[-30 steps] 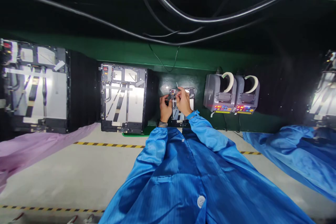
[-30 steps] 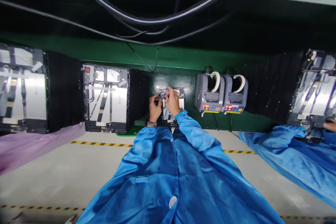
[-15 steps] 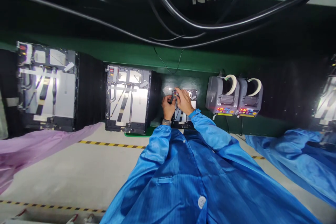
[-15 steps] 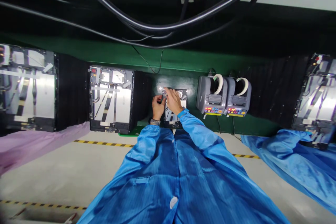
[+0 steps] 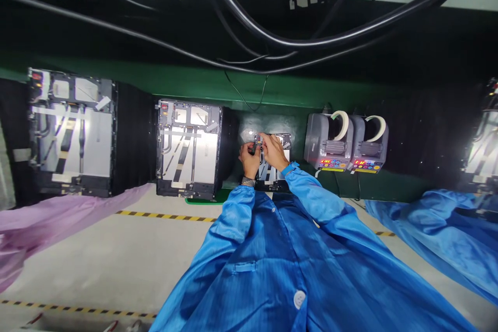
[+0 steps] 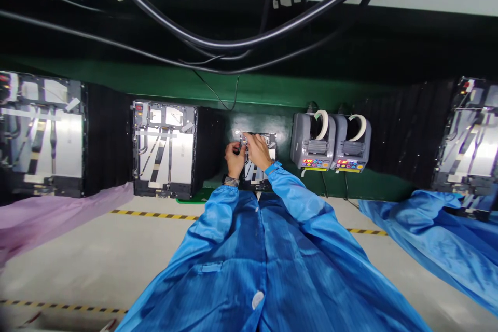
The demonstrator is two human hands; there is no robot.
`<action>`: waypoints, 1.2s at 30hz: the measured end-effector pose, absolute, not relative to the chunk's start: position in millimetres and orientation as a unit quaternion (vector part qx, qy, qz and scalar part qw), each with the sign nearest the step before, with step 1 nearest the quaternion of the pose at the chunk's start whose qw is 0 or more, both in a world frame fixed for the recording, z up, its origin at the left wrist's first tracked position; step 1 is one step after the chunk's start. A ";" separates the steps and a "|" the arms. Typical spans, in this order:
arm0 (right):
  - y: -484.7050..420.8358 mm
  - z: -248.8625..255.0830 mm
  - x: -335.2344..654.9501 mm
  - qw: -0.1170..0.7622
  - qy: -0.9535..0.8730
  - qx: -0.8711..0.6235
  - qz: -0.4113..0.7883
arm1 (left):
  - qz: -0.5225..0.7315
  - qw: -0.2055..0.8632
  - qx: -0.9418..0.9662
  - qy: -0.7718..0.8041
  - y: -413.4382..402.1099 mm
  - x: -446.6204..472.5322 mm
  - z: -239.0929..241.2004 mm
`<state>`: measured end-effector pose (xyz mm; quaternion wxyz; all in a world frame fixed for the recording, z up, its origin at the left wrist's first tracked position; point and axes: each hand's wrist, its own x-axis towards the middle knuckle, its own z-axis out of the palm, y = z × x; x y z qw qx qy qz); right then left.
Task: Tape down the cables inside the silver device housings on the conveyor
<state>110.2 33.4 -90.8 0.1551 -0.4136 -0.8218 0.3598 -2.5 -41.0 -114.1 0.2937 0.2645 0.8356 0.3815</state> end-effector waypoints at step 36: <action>-30.8 -75.3 102.3 0.304 -0.076 -0.441 0.841 | 0.396 0.335 0.389 0.762 -35.5 -20.3 -112.5</action>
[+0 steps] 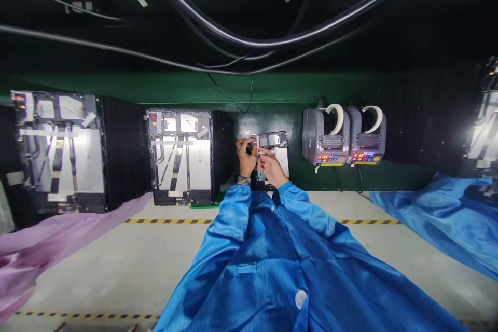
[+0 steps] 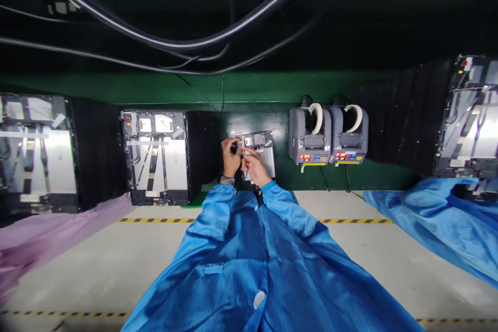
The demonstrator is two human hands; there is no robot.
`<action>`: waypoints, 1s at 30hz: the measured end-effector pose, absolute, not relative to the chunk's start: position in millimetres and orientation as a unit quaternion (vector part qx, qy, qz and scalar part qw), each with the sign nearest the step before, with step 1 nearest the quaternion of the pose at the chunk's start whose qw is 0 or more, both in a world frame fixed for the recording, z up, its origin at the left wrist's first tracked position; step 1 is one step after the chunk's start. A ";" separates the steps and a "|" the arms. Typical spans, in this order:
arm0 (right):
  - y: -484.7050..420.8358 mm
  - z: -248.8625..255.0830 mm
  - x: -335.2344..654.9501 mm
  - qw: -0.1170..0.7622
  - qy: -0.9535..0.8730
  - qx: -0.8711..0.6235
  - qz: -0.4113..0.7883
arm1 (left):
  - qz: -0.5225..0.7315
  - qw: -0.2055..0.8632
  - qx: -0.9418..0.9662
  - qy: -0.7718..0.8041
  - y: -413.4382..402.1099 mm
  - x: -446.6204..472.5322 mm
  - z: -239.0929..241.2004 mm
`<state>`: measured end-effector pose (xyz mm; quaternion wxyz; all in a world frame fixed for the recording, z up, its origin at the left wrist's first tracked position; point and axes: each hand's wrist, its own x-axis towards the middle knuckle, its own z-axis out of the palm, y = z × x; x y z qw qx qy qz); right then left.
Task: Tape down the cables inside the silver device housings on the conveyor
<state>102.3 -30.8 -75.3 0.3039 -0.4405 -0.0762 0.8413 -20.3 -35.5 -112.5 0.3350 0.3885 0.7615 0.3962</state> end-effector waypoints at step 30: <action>-29.2 -68.5 96.0 0.317 -0.026 -0.453 0.833 | 0.380 0.356 0.392 0.758 -34.2 -23.6 -111.0</action>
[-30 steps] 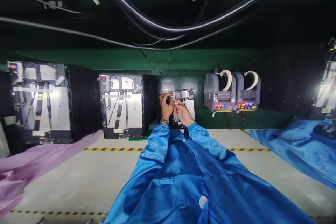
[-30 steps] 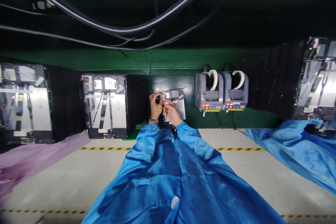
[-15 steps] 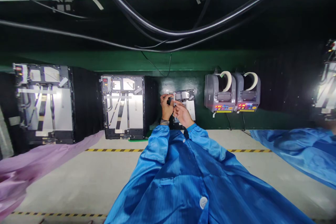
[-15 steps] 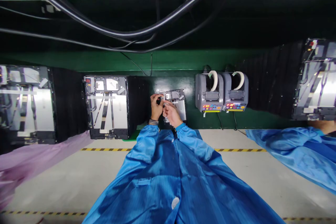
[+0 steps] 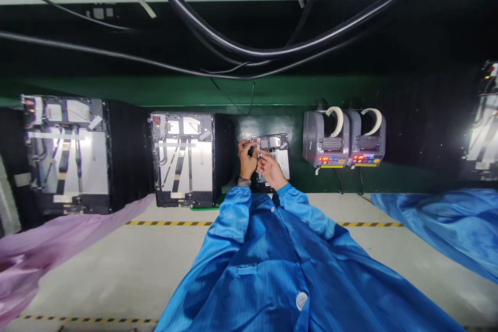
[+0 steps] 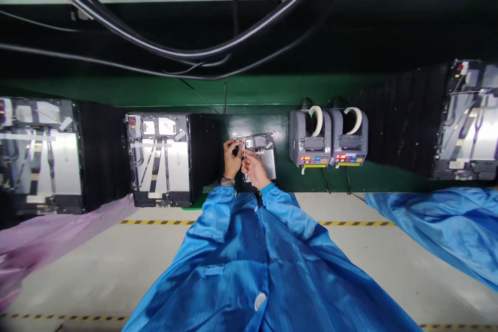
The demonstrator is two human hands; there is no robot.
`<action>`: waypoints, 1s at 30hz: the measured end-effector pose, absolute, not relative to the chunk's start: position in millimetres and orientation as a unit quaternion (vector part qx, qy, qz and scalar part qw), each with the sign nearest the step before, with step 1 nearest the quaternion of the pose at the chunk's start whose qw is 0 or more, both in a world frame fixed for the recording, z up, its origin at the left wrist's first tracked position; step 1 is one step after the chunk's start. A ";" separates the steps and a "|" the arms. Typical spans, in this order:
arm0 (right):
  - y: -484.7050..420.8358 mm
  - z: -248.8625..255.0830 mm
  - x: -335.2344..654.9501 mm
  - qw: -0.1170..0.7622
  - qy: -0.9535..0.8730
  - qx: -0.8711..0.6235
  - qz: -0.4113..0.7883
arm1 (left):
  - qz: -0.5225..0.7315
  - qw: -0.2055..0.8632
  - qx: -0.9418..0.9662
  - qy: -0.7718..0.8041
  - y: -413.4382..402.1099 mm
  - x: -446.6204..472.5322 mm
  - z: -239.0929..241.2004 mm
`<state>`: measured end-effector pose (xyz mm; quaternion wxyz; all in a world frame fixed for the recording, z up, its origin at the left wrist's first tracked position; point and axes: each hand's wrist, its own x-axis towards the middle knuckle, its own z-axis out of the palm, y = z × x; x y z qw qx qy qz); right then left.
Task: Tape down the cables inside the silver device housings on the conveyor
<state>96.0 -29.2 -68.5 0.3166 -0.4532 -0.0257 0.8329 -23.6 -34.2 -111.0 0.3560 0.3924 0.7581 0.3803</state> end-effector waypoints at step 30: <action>-26.8 -70.8 98.4 0.308 -0.010 -0.438 0.845 | 0.382 0.337 0.419 0.752 -35.2 -25.1 -119.3</action>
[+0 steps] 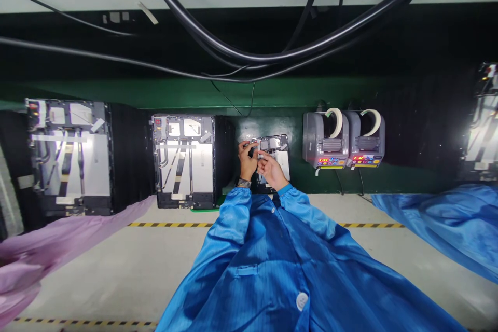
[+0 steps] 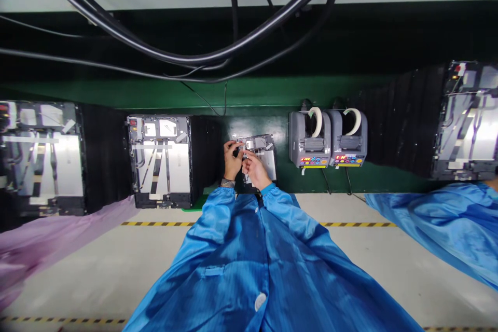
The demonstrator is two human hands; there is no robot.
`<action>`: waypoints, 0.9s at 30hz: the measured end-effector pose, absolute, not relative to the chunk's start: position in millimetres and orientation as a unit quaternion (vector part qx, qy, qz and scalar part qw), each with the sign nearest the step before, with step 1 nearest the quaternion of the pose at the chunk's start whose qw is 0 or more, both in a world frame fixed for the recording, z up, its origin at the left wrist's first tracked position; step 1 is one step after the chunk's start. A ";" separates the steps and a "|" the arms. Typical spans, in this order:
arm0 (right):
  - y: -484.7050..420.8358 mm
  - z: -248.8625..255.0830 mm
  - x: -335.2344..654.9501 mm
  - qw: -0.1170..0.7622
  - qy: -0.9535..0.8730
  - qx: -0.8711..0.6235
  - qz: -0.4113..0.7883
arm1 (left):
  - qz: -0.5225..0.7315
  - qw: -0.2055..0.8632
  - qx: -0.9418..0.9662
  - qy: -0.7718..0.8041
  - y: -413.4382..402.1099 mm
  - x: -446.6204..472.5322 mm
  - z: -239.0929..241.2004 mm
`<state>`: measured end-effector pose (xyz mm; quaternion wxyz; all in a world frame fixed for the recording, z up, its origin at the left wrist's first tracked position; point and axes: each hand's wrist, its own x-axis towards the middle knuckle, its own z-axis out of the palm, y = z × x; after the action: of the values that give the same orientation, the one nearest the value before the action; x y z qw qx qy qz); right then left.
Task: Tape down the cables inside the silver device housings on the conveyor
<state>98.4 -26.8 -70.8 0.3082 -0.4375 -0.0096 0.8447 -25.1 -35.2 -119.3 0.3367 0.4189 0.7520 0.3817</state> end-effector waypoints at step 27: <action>11.4 -53.1 125.4 -0.031 -0.796 -0.472 0.377 | 0.384 0.337 0.429 0.745 -32.8 -27.7 -119.3</action>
<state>125.4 11.4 -53.1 -0.0312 -0.4720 -0.7962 0.3772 -27.7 -32.8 -119.3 0.3368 0.4293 0.7446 0.3845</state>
